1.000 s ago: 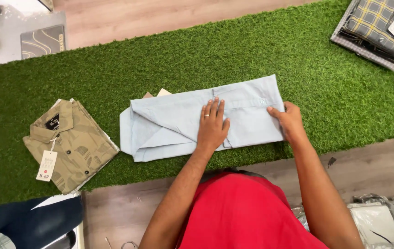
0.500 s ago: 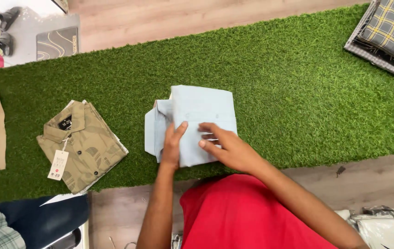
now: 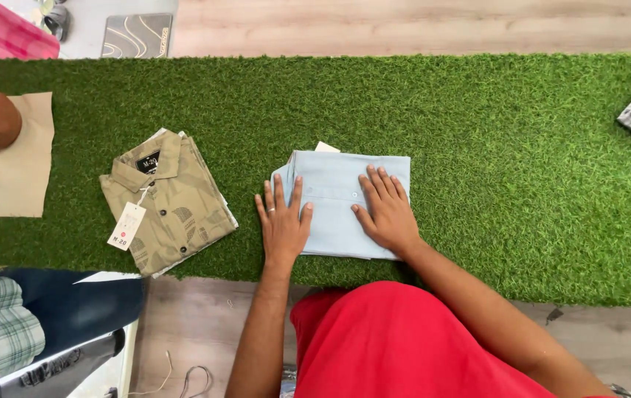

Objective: Folding various shirts on a display counter in a clothing store.

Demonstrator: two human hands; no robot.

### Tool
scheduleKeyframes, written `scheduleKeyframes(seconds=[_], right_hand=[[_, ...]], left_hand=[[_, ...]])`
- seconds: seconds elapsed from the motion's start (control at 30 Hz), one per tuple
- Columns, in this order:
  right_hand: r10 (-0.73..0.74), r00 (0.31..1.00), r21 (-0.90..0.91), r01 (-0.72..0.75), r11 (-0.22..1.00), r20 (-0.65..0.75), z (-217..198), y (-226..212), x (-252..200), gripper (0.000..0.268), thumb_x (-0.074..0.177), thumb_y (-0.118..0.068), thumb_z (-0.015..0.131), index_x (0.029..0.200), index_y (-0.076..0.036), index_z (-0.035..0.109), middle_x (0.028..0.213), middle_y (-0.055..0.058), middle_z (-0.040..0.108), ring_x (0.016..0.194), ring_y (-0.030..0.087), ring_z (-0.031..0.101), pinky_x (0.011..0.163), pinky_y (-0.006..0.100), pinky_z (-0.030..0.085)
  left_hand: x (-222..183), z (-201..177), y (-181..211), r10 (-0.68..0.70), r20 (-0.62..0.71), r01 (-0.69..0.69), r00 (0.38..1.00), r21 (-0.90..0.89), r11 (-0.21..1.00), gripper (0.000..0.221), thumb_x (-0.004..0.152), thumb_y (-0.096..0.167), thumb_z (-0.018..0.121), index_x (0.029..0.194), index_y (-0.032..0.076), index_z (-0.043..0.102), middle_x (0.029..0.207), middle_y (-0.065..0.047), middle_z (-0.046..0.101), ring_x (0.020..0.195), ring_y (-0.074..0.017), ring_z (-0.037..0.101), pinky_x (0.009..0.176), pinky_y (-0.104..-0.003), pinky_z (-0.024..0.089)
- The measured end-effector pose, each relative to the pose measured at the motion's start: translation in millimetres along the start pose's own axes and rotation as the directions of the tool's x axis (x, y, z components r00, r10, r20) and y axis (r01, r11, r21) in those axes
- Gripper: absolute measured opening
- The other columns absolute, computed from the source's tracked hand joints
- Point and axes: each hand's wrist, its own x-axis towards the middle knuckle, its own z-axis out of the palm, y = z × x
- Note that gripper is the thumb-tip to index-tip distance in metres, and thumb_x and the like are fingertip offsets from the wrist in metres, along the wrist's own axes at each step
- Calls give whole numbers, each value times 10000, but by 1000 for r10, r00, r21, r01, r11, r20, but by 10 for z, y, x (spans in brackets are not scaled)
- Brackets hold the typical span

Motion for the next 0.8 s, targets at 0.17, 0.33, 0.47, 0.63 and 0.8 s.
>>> scheduleKeyframes(seconds=[0.17, 0.33, 0.47, 0.63, 0.8], right_hand=[[92, 993, 3, -92, 996, -69, 28, 30, -65, 663, 993, -422, 562, 1493, -4, 434, 1601, 271, 372, 1504, 389, 318, 1230, 516, 211], [598, 792, 634, -400, 662, -125, -76, 108, -210, 914, 842, -231, 761, 1517, 99, 239, 1445, 330, 410, 1318, 365, 471, 1097, 483, 398], [668, 545, 772, -631, -70, 507, -402, 115, -202, 609, 803, -101, 780, 1342, 57, 546, 1182, 206, 707, 1035, 304, 706, 950, 447, 568], [507, 755, 858, -510, 56, 416, -885, -204, -236, 491, 728, 23, 765, 1205, 57, 649, 1139, 163, 752, 1009, 255, 737, 928, 399, 601], [-51, 997, 187, 61, 980, -59, -1697, -806, -327, 410, 586, 58, 725, 958, -73, 610, 1367, 62, 706, 1363, 284, 594, 1101, 456, 477]], left_hand=[[27, 76, -11, -36, 74, 41, 997, -63, 997, 661, 1039, 496, 397, 1638, 272, 231, 1700, -204, 105, 1568, -389, 77, 1246, -583, 26], [-56, 128, -39, 27, -117, -42, 993, -127, 991, 663, 1045, 462, 452, 1628, 183, 309, 1667, -248, 242, 1530, -424, 211, 1226, -585, 115], [-278, 342, 92, -88, -124, 67, 988, -169, 983, 571, 985, 435, 561, 1485, 161, 521, 1332, -126, 527, 1238, -285, 509, 1146, -539, 304], [-362, -165, 819, -182, 166, 238, 969, -819, 521, 708, 942, 537, 501, 1532, 145, 502, 1169, -121, 648, 1022, -264, 654, 898, -425, 576], [83, -767, 1169, 218, 358, 374, 908, -455, -808, 1001, 903, 785, 285, 1531, 8, 356, 1409, -200, 581, 1240, -325, 614, 1057, -465, 493]])
